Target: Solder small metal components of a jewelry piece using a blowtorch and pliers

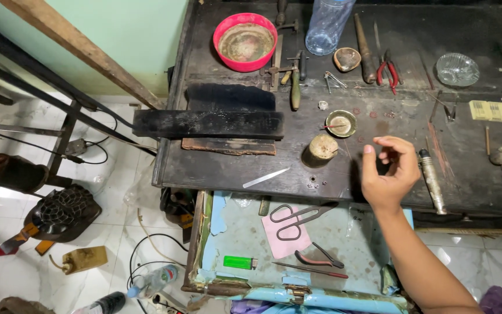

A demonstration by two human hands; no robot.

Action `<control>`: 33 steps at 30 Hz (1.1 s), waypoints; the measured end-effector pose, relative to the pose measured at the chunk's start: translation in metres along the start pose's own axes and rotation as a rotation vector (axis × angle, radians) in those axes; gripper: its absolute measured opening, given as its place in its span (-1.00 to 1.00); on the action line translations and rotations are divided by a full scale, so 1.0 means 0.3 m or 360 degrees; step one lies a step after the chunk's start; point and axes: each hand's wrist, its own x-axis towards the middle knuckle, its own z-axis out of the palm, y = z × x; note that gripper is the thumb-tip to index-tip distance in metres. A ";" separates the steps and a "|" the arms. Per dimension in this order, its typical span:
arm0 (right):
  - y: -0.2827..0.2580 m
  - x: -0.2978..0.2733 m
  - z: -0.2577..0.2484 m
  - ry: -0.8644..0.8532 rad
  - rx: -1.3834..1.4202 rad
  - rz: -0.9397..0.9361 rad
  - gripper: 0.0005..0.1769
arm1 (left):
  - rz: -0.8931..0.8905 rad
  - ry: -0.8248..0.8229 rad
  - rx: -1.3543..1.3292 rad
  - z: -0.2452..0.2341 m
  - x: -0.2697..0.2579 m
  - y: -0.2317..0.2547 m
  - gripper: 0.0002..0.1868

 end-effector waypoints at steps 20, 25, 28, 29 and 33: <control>-0.036 0.025 -0.027 -0.0350 0.0098 0.0121 -0.86 | 0.0152 -0.0575 -0.0618 1.162 0.229 0.220 -0.79; -0.036 0.028 -0.036 -0.0505 0.0249 0.0098 -0.71 | -0.0193 -0.1123 -0.0203 1.224 0.158 0.151 -0.80; -0.043 0.037 -0.036 -0.0579 0.0255 0.0119 -0.55 | -0.0351 -0.1294 -0.0008 1.220 0.150 0.127 -0.67; -0.045 0.043 -0.034 -0.0598 0.0228 0.0122 -0.54 | -0.0403 -0.1331 0.0042 1.215 0.153 0.124 -0.60; -0.078 0.046 -0.013 -0.0636 0.0291 0.0165 -0.67 | -0.0458 -0.1414 -0.0024 1.250 0.122 0.104 -0.60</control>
